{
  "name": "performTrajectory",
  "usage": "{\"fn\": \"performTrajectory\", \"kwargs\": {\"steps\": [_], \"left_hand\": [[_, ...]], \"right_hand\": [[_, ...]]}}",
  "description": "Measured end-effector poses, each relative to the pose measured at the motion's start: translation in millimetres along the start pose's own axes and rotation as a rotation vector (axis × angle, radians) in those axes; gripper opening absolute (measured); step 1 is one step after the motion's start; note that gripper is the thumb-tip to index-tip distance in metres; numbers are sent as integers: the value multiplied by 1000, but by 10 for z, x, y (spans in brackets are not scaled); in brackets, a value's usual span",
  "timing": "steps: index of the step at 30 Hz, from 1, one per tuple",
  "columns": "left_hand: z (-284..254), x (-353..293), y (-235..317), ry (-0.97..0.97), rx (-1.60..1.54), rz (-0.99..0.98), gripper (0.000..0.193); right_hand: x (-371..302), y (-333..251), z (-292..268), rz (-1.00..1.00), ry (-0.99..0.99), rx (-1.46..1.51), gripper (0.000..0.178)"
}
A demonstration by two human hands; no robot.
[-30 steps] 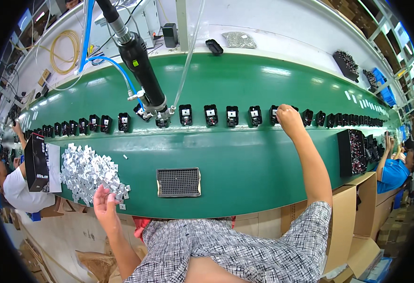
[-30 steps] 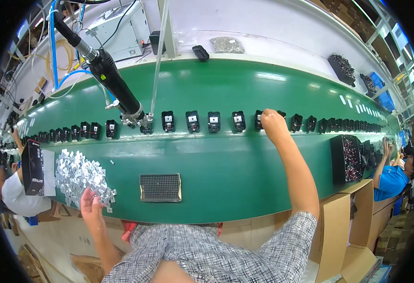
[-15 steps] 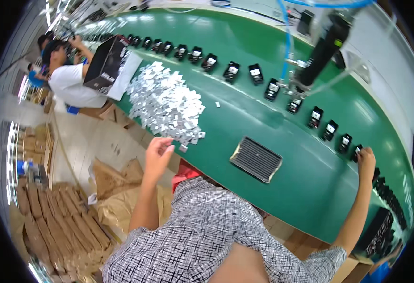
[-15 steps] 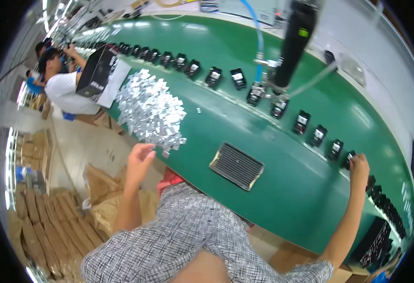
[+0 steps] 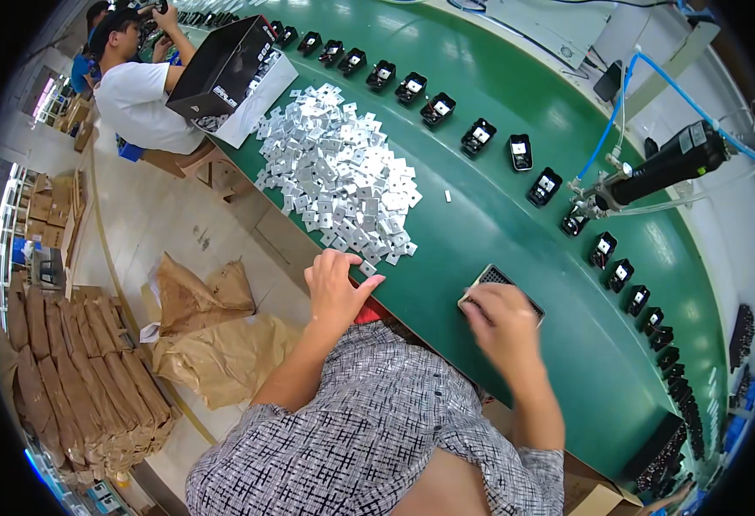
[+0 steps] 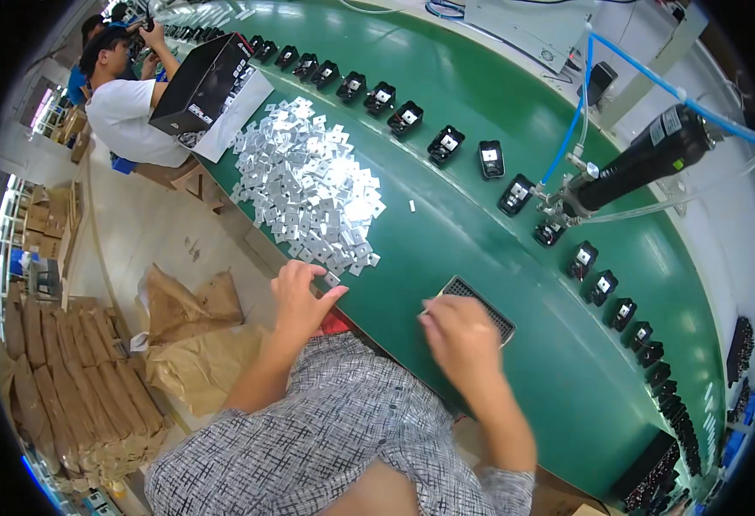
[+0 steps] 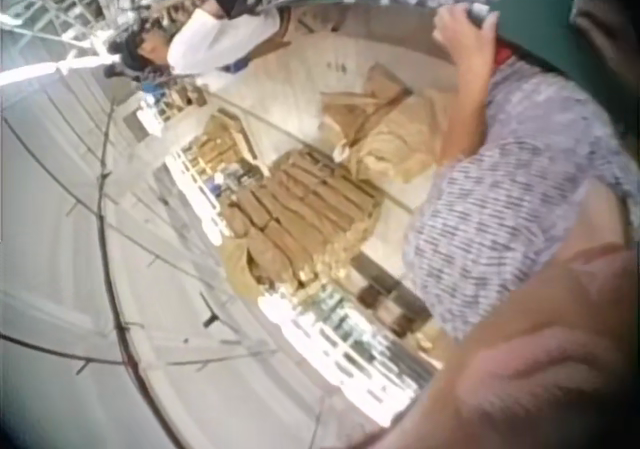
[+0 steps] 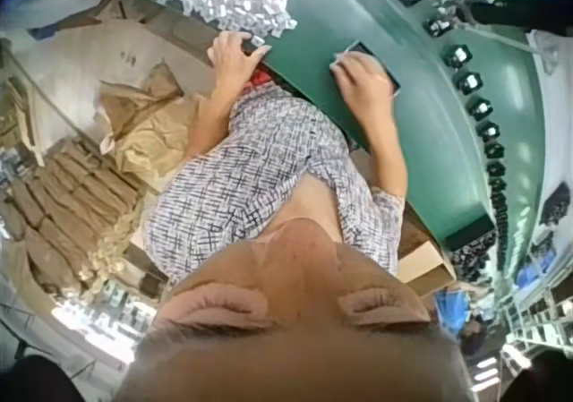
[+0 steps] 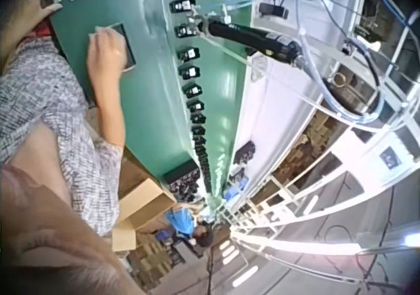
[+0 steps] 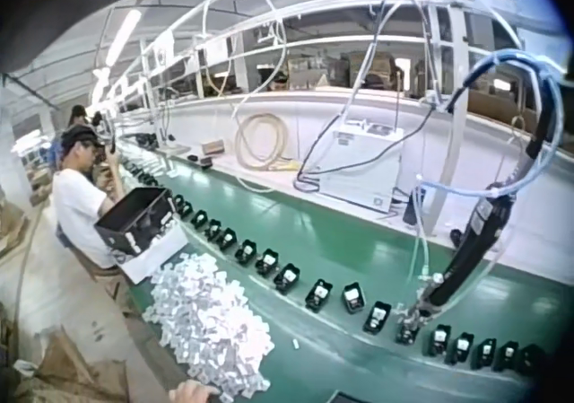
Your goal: Assembling small electronic parts by placing components into housings and using a vertical press tool on an assembly line.
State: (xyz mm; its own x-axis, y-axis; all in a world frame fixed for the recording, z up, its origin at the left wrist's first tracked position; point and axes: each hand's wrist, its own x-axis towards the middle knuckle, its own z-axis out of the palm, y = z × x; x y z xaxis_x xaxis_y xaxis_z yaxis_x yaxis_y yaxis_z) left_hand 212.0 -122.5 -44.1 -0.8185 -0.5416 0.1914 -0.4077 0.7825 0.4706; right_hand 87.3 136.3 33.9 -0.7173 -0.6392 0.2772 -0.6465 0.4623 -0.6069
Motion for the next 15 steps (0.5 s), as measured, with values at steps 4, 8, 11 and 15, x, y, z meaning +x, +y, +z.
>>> {"fn": "performTrajectory", "kwargs": {"steps": [4,8,11,15], "left_hand": [[60,-7,-98,-15,-98,28,34],[58,0,-164,-50,-182,65,32],[60,-21,-230,-50,-210,78,32],[66,-12,-274,-47,-237,112,32]], "right_hand": [[462,-167,653,-60,-6,13,24],[721,-39,1058,-90,35,27,25],[803,-106,1180,-18,-3,23,26],[849,-159,1217,63,-19,0,27]]}}
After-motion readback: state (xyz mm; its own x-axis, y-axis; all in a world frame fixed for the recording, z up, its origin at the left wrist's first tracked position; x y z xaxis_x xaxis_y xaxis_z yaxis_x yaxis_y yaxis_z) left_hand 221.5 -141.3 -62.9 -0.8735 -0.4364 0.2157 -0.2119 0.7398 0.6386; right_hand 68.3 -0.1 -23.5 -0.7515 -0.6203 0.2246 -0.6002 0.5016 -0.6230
